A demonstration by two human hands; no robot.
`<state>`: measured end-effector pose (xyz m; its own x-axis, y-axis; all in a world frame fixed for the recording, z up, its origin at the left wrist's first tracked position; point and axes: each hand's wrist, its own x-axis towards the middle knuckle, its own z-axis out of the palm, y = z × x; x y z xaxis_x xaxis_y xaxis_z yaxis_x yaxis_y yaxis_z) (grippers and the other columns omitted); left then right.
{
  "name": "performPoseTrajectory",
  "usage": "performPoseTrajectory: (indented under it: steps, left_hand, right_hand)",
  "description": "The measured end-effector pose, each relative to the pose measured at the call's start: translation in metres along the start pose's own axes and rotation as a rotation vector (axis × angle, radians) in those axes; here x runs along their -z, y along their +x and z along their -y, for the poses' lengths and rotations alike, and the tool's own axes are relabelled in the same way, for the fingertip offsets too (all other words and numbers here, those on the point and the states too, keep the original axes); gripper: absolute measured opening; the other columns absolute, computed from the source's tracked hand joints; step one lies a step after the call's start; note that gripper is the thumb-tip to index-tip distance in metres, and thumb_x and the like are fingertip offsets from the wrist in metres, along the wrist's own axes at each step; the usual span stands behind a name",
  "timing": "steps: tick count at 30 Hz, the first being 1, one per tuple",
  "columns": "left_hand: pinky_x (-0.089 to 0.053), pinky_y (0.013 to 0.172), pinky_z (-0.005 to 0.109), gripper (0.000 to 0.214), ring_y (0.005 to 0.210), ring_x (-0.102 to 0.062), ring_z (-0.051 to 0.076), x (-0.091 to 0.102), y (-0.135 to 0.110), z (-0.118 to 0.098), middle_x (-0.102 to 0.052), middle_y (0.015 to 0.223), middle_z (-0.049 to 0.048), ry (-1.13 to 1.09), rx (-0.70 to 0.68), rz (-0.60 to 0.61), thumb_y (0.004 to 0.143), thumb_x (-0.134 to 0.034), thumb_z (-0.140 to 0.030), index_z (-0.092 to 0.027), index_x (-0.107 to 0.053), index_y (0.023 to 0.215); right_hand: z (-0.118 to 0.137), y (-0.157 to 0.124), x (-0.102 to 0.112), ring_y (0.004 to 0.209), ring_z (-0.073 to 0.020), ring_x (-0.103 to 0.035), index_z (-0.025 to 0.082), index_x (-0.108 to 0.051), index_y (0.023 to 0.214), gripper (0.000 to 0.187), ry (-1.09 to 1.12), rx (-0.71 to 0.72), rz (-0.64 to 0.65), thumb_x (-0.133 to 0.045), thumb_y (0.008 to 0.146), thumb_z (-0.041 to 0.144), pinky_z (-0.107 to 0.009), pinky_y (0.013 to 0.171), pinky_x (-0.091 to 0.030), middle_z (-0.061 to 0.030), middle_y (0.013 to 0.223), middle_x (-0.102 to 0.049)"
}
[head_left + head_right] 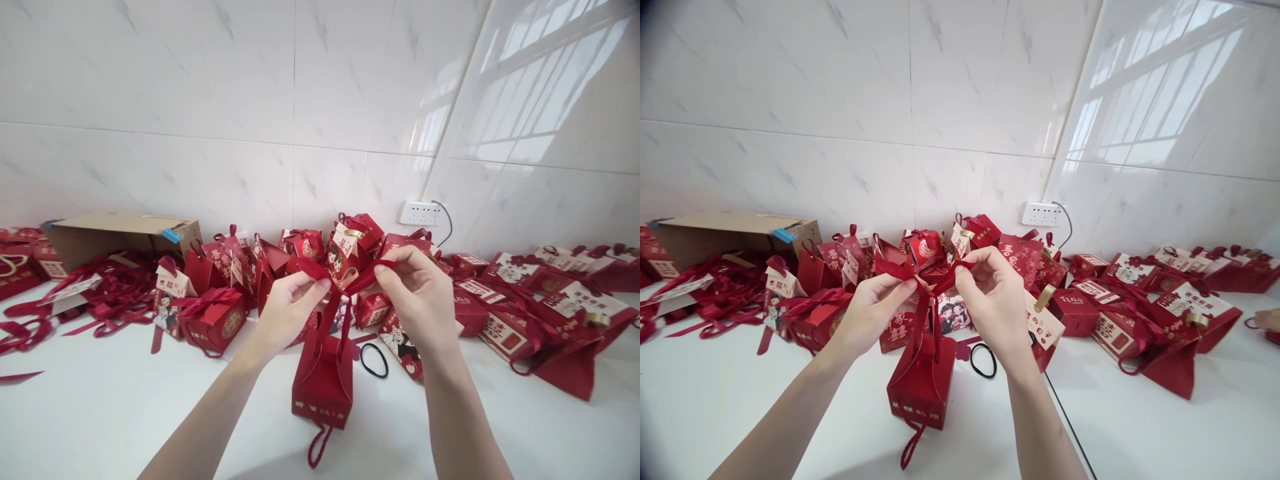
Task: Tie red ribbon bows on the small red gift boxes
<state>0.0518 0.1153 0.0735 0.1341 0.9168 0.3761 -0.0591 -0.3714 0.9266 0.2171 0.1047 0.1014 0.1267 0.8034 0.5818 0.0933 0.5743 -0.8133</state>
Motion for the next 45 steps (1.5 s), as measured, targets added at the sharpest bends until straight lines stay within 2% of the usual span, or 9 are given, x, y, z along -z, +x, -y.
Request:
performPoseTrajectory:
  steps: [4,8,14,19,23,27,33,40,45]
  left_hand:
    - [-0.055,0.068,0.029,0.029,0.077,-0.067,0.019,0.001,0.002,-0.001,-0.072,0.084,0.0048,-0.045,0.036,-0.014,0.076,-0.065,-0.042,-0.015,-0.07,0.088]
    - [-0.055,0.069,0.031,0.025,0.071,-0.067,0.019,0.009,0.004,-0.003,-0.072,0.076,0.0044,-0.027,0.051,-0.02,0.075,-0.067,-0.04,-0.015,-0.069,0.078]
    - [-0.049,0.064,0.026,0.018,0.071,-0.064,0.018,0.027,0.002,-0.015,-0.069,0.071,0.0015,0.365,0.029,-0.021,0.078,-0.06,-0.033,-0.017,-0.066,0.072]
    - [-0.037,0.048,0.025,0.024,0.051,-0.053,0.015,0.037,-0.002,-0.023,-0.058,0.055,-0.0016,0.664,0.049,-0.035,0.077,-0.055,-0.034,-0.019,-0.055,0.059]
    - [-0.029,0.043,0.025,0.028,0.044,-0.047,0.014,0.049,-0.002,-0.022,-0.05,0.048,-0.0026,0.908,0.096,-0.037,0.075,-0.053,-0.036,-0.021,-0.045,0.053]
    - [-0.027,0.043,0.026,0.032,0.043,-0.049,0.016,0.061,-0.001,-0.021,-0.05,0.047,-0.0004,1.171,0.211,-0.017,0.074,-0.052,-0.041,-0.021,-0.041,0.051]
    - [-0.03,0.048,0.026,0.026,0.053,-0.054,0.018,0.069,0.003,-0.022,-0.057,0.06,0.0035,1.484,0.433,0.174,0.078,-0.045,-0.037,-0.02,-0.046,0.058]
    - [-0.031,0.049,0.028,0.022,0.057,-0.056,0.02,0.08,0.006,-0.015,-0.06,0.07,0.0067,1.546,0.538,0.261,0.077,-0.044,-0.036,-0.018,-0.056,0.07]
    - [-0.032,0.049,0.029,0.022,0.057,-0.056,0.02,0.085,0.008,-0.012,-0.06,0.069,0.0066,1.54,0.576,0.286,0.077,-0.045,-0.036,-0.018,-0.054,0.067]
  right_hand:
    - [-0.001,0.001,0.005,0.056,-0.0143,-0.061,0.022,-0.05,0.075,0.01,-0.06,0.012,0.03,-0.059,0.074,0.022,-0.025,0.052,-0.051,0.003,0.064,-0.056]
    - [0.001,0.001,0.014,0.058,-0.0132,-0.06,0.021,-0.051,0.073,0.006,-0.24,0.025,0.083,-0.057,0.074,0.021,-0.022,0.049,-0.047,0.0021,0.065,-0.058]
    - [0.012,-0.004,0.033,0.053,-0.012,-0.056,0.021,-0.051,0.07,0.005,-0.628,-0.018,0.203,-0.054,0.074,0.023,-0.022,0.046,-0.042,0.0025,0.062,-0.059]
    - [0.018,-0.013,0.052,0.038,-0.0099,-0.044,0.022,-0.043,0.059,0.02,-0.874,-0.017,0.299,-0.053,0.076,0.026,-0.022,0.037,-0.031,0.0058,0.045,-0.048]
    - [0.008,-0.017,0.075,0.037,-0.0127,-0.046,0.024,-0.048,0.06,0.021,-0.976,0.008,0.389,-0.052,0.079,0.032,-0.024,0.037,-0.03,0.004,0.043,-0.051]
    - [0.001,-0.015,0.098,0.044,-0.0159,-0.053,0.023,-0.053,0.06,0.019,-1.095,-0.112,0.445,-0.057,0.074,0.035,-0.026,0.042,-0.035,0.0006,0.051,-0.06]
    - [0.009,-0.008,0.106,0.055,-0.0168,-0.056,0.021,-0.056,0.06,0.023,-1.203,-0.386,0.565,-0.051,0.076,0.037,-0.027,0.052,-0.039,-0.001,0.059,-0.063]
    - [0.015,-0.006,0.108,0.061,-0.0166,-0.057,0.021,-0.058,0.061,0.021,-1.199,-0.56,0.605,-0.05,0.075,0.034,-0.027,0.058,-0.04,-0.0002,0.062,-0.064]
    - [0.015,-0.004,0.108,0.061,-0.016,-0.057,0.021,-0.06,0.062,0.018,-1.257,-0.617,0.577,-0.052,0.074,0.032,-0.027,0.06,-0.04,0.0012,0.062,-0.065]
